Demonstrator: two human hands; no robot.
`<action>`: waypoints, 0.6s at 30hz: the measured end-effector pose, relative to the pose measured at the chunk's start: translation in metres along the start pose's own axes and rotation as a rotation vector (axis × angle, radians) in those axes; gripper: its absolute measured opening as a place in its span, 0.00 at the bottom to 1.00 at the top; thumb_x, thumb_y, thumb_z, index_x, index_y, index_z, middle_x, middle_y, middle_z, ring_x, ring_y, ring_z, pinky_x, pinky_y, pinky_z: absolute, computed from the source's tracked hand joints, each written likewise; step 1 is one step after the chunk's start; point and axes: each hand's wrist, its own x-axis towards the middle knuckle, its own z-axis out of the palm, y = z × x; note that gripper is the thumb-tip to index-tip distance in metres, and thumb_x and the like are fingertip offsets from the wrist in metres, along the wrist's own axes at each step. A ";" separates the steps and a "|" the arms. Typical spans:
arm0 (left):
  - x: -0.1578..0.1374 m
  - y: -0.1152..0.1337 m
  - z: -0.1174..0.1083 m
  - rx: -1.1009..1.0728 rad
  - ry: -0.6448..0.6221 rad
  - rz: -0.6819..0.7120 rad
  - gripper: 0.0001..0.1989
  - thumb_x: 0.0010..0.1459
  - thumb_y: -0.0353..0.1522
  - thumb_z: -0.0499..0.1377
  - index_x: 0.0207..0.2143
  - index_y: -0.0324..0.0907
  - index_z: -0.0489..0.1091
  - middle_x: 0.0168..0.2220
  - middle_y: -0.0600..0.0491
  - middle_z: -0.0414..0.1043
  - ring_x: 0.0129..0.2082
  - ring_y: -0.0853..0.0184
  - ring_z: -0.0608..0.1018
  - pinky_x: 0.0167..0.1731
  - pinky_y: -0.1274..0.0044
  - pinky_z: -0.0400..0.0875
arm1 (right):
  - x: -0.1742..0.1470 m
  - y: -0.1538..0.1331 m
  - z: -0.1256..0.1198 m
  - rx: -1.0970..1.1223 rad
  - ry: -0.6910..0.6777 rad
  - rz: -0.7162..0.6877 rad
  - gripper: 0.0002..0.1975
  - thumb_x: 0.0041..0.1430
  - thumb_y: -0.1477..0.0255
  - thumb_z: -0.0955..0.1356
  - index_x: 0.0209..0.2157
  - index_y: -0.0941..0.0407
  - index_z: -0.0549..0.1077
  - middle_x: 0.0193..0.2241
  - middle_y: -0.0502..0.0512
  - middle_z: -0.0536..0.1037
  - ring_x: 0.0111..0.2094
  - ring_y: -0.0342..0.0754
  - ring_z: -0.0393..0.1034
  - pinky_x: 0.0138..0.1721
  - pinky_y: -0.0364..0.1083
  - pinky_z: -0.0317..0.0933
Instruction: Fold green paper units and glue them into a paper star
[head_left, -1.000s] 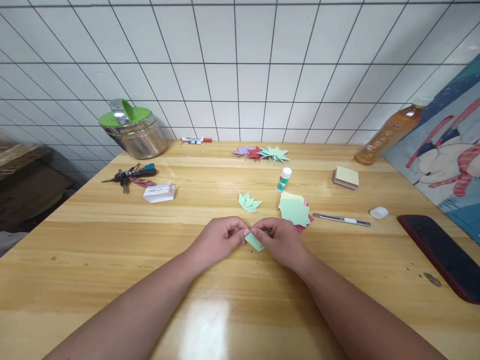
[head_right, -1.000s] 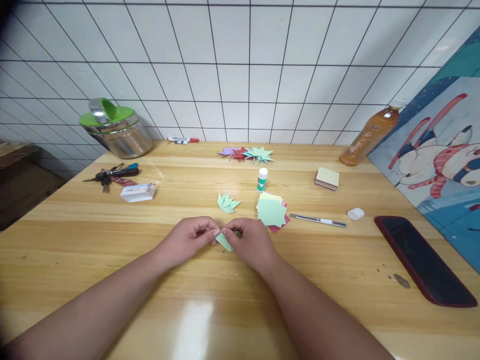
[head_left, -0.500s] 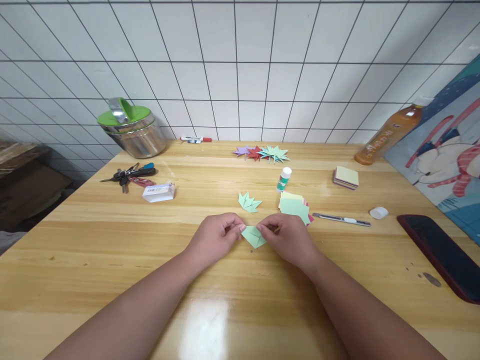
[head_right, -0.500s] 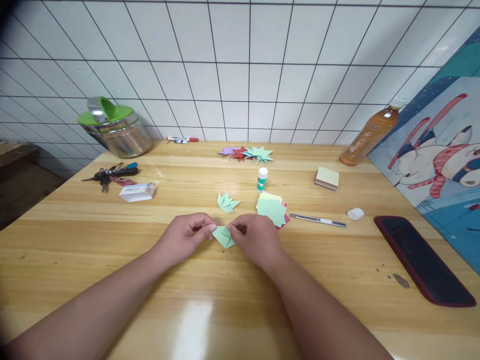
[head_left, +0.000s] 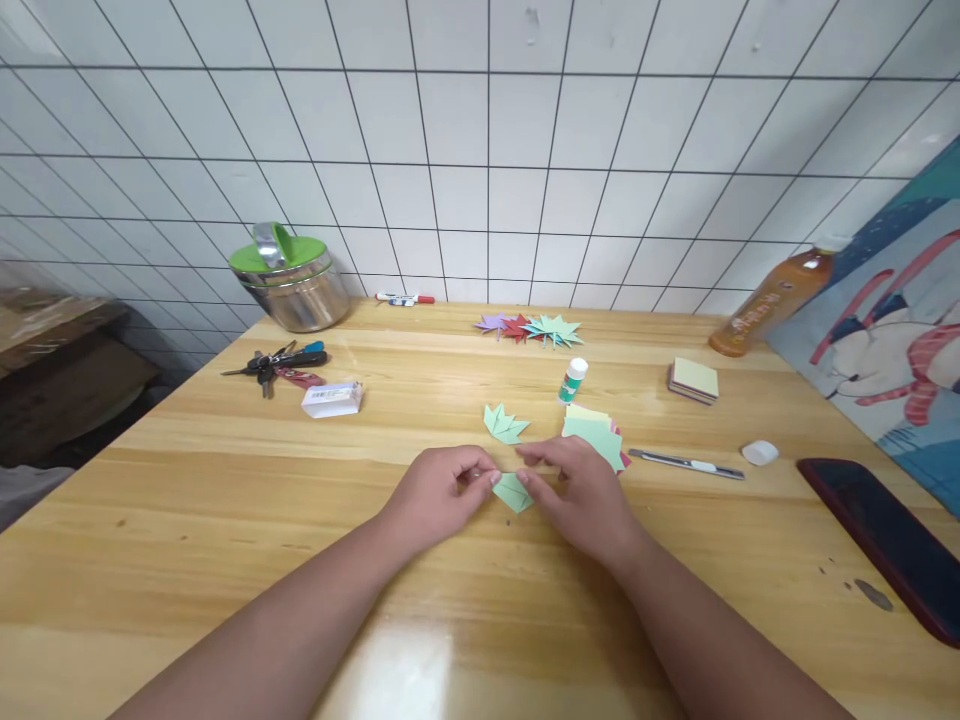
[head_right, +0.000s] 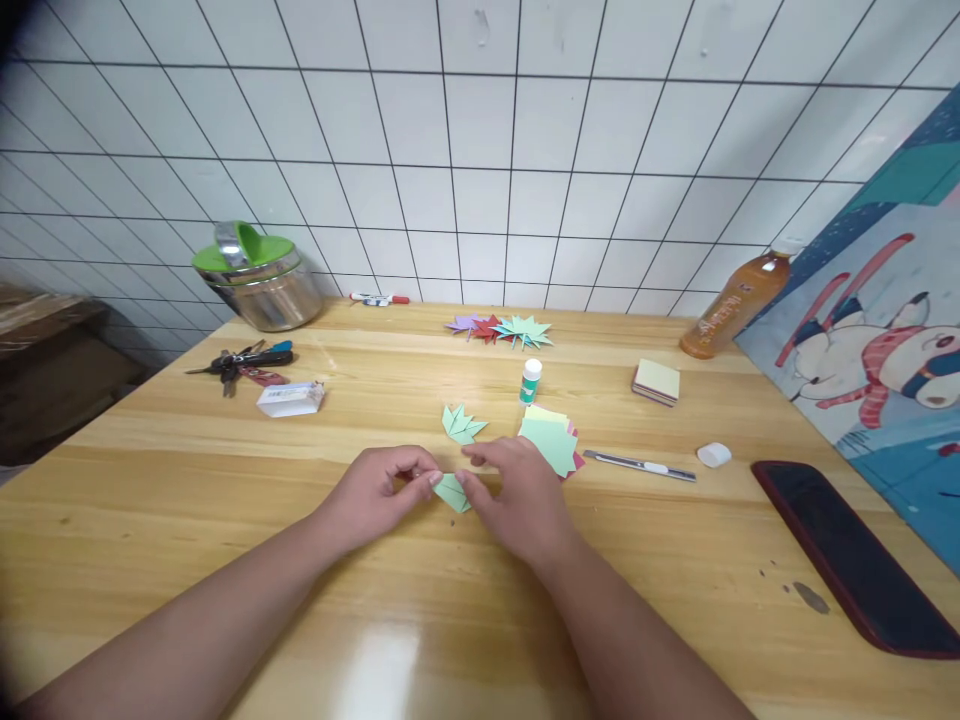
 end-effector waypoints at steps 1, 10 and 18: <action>-0.001 0.001 0.001 -0.046 0.021 0.000 0.09 0.55 0.36 0.55 0.27 0.40 0.71 0.23 0.55 0.71 0.24 0.70 0.71 0.26 0.80 0.63 | 0.000 0.000 0.002 -0.010 -0.016 -0.003 0.07 0.53 0.69 0.66 0.33 0.52 0.75 0.28 0.51 0.76 0.32 0.47 0.66 0.34 0.46 0.59; 0.000 0.009 0.019 -0.690 -0.066 -0.152 0.18 0.54 0.42 0.57 0.42 0.38 0.68 0.37 0.48 0.73 0.38 0.64 0.73 0.39 0.74 0.67 | -0.004 -0.009 0.027 0.510 0.079 0.285 0.09 0.53 0.66 0.66 0.27 0.56 0.73 0.26 0.52 0.72 0.26 0.44 0.63 0.27 0.42 0.58; -0.004 0.007 0.017 -0.188 -0.124 -0.063 0.19 0.60 0.40 0.49 0.24 0.38 0.69 0.22 0.56 0.69 0.24 0.70 0.70 0.27 0.80 0.62 | -0.003 -0.009 0.015 0.317 0.108 0.116 0.11 0.52 0.71 0.66 0.38 0.52 0.74 0.32 0.52 0.72 0.30 0.45 0.61 0.30 0.43 0.57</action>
